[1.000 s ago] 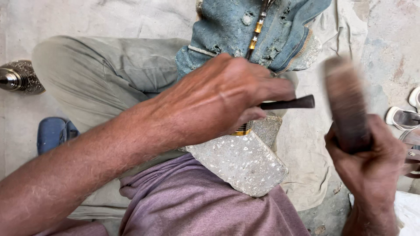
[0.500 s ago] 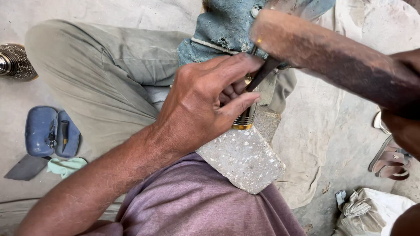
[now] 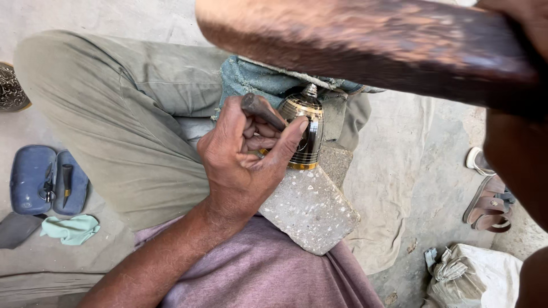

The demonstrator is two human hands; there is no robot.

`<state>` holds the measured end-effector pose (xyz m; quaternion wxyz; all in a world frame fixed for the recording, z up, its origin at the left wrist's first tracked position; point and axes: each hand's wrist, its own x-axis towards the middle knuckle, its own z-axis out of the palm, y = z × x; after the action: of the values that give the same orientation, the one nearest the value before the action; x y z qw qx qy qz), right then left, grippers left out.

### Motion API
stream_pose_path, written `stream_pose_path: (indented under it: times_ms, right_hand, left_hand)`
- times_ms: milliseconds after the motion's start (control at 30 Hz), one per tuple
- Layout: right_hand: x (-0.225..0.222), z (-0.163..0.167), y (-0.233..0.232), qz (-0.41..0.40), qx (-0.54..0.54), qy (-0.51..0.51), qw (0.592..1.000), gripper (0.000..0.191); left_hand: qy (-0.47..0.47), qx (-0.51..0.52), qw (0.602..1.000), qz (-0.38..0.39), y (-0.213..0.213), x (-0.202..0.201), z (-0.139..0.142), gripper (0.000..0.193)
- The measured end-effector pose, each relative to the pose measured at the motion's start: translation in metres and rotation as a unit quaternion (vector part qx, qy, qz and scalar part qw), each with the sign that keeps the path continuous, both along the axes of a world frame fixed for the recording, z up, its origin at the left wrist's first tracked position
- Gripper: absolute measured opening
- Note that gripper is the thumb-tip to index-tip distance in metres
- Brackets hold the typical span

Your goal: The person sits on the ground holding a brass bell against a stone block and engraves decorative patterns into its surface. They position a small chisel on the bell with one hand and strike it with a wooden mallet held in the other hand, repositioning the chisel repeatedly to work different areas of the design.

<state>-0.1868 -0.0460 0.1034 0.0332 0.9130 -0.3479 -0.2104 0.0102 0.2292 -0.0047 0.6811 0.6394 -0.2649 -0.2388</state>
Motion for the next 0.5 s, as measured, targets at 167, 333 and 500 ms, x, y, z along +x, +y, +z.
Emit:
stream_pose_path:
  times_ms: [167, 333, 500]
  right_hand:
    - [0.05, 0.032, 0.036, 0.079, 0.005, -0.038, 0.996, 0.026]
    - [0.096, 0.061, 0.075, 0.184, 0.048, -0.107, 0.976, 0.026]
    - [0.112, 0.055, 0.068, 0.231, 0.082, -0.185, 0.952, 0.028]
  left_hand:
    - [-0.024, 0.002, 1.0, 0.004, -0.001, 0.001, 0.003, 0.03]
    - [-0.096, 0.028, 0.995, 0.015, -0.003, 0.001, 0.004, 0.029]
    - [-0.123, 0.028, 0.992, -0.032, -0.007, 0.008, 0.002, 0.024]
